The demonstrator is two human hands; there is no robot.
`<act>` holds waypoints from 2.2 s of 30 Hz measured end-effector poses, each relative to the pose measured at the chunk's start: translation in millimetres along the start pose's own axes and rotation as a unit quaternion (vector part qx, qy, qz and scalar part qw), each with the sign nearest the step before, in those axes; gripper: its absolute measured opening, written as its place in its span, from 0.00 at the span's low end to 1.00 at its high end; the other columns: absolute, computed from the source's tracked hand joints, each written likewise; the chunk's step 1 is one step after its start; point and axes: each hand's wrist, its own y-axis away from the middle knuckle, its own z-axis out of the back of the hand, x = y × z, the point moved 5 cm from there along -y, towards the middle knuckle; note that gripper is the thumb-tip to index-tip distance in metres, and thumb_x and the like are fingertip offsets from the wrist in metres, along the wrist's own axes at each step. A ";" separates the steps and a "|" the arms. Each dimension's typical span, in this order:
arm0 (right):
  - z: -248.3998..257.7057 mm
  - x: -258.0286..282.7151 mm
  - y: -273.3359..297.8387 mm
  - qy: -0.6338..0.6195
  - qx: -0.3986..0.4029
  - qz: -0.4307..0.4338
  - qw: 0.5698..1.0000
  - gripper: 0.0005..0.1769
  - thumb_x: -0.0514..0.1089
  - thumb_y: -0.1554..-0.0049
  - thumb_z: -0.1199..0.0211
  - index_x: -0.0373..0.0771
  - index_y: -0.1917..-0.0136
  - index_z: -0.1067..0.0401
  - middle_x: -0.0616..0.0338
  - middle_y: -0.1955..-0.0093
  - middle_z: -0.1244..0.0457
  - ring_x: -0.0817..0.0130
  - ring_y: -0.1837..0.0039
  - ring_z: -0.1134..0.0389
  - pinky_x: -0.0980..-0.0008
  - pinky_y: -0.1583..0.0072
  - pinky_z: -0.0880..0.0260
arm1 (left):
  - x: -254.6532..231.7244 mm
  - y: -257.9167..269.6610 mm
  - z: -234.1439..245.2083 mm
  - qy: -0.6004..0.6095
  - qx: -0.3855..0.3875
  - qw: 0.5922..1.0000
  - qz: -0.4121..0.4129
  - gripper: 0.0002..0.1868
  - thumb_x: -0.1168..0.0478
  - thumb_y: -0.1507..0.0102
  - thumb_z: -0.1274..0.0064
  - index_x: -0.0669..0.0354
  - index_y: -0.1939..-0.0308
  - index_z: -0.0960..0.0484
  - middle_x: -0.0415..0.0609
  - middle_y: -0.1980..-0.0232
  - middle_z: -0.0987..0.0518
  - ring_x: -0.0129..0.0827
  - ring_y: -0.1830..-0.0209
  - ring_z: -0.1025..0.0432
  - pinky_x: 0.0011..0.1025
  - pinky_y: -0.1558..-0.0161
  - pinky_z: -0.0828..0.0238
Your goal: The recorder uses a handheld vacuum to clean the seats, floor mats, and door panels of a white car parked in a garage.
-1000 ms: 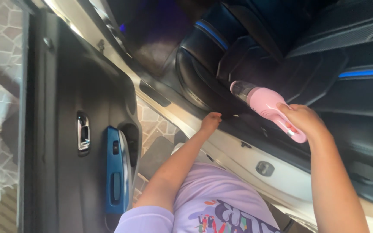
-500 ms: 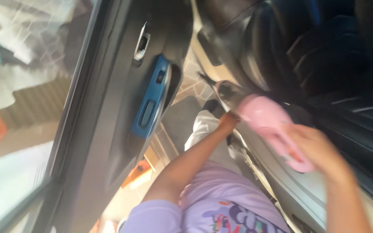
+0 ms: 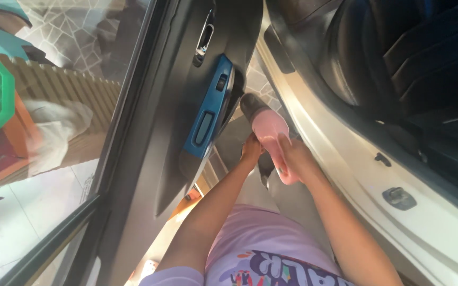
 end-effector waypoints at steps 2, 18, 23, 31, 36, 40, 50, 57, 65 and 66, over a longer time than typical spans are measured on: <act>-15.5 11.0 -4.0 0.004 -0.001 0.029 1.000 0.37 0.67 0.37 0.54 0.31 0.64 0.27 0.49 0.73 0.36 0.61 0.71 0.33 0.62 0.62 0.34 | -9.8 2.4 19.8 0.137 0.022 0.988 0.072 0.11 0.63 0.34 0.61 0.57 0.49 0.30 0.46 0.60 0.26 0.26 0.64 0.33 0.22 0.68 0.37; -20.4 48.1 -14.4 0.003 0.002 0.032 0.999 0.34 0.64 0.37 0.56 0.32 0.60 0.26 0.49 0.72 0.34 0.56 0.68 0.30 0.58 0.56 0.30 | -16.9 12.2 30.8 0.389 0.021 0.880 0.272 0.16 0.56 0.30 0.60 0.52 0.44 0.20 0.45 0.58 0.18 0.26 0.68 0.24 0.26 0.71 0.29; -14.4 42.3 -24.5 0.019 0.010 0.041 0.999 0.35 0.65 0.37 0.55 0.31 0.62 0.26 0.50 0.74 0.35 0.55 0.69 0.30 0.58 0.58 0.30 | -16.8 20.5 29.0 0.364 0.017 0.902 0.230 0.14 0.59 0.28 0.60 0.58 0.45 0.20 0.46 0.58 0.18 0.28 0.66 0.22 0.28 0.72 0.31; 10.6 17.7 -3.1 0.085 0.001 0.047 0.995 0.32 0.67 0.40 0.53 0.36 0.58 0.25 0.49 0.70 0.33 0.56 0.63 0.30 0.60 0.55 0.32 | -46.9 42.1 35.9 0.363 0.039 0.901 0.235 0.17 0.59 0.27 0.63 0.51 0.38 0.23 0.43 0.55 0.18 0.25 0.63 0.22 0.25 0.66 0.30; 25.9 28.1 56.6 0.091 0.029 0.002 0.995 0.34 0.67 0.38 0.53 0.34 0.62 0.27 0.50 0.70 0.34 0.57 0.65 0.31 0.59 0.57 0.32 | 3.1 52.5 -15.5 0.250 0.009 0.956 0.152 0.16 0.62 0.31 0.57 0.57 0.41 0.21 0.46 0.54 0.17 0.28 0.61 0.21 0.27 0.64 0.30; 16.7 25.5 71.4 0.023 0.077 -0.061 0.995 0.33 0.64 0.37 0.54 0.33 0.63 0.30 0.53 0.73 0.37 0.59 0.70 0.35 0.58 0.63 0.33 | -10.5 59.3 -5.8 0.131 0.013 0.990 0.043 0.17 0.64 0.33 0.53 0.60 0.40 0.26 0.47 0.47 0.22 0.31 0.49 0.28 0.29 0.52 0.32; -70.5 -25.8 26.4 -0.296 0.148 -0.127 0.935 0.30 0.65 0.34 0.54 0.36 0.52 0.29 0.56 0.65 0.36 0.67 0.67 0.34 0.66 0.64 0.31 | -11.1 75.4 63.4 0.354 -0.011 0.882 0.309 0.20 0.50 0.36 0.52 0.59 0.48 0.17 0.49 0.54 0.15 0.34 0.57 0.21 0.33 0.57 0.25; -91.8 10.0 38.6 -0.397 0.177 -0.159 0.886 0.28 0.64 0.36 0.51 0.34 0.48 0.31 0.55 0.64 0.36 0.65 0.66 0.33 0.64 0.61 0.27 | 64.3 69.8 34.5 0.462 -0.009 0.779 0.424 0.26 0.42 0.34 0.61 0.57 0.54 0.17 0.53 0.68 0.18 0.42 0.79 0.26 0.41 0.77 0.28; -38.7 -10.4 64.4 -0.355 0.128 -0.124 0.918 0.27 0.64 0.38 0.44 0.35 0.50 0.29 0.54 0.62 0.36 0.65 0.65 0.35 0.64 0.63 0.31 | 54.6 40.9 55.5 0.177 -0.053 0.968 0.173 0.17 0.51 0.35 0.50 0.53 0.47 0.18 0.51 0.60 0.17 0.39 0.67 0.21 0.38 0.68 0.25; -19.6 -11.4 77.7 -0.298 0.095 -0.121 0.942 0.27 0.63 0.40 0.43 0.36 0.44 0.28 0.55 0.58 0.34 0.67 0.62 0.33 0.65 0.61 0.30 | 59.2 40.3 49.7 0.284 -0.030 0.922 0.260 0.16 0.51 0.33 0.54 0.50 0.45 0.19 0.49 0.59 0.18 0.36 0.66 0.21 0.36 0.66 0.25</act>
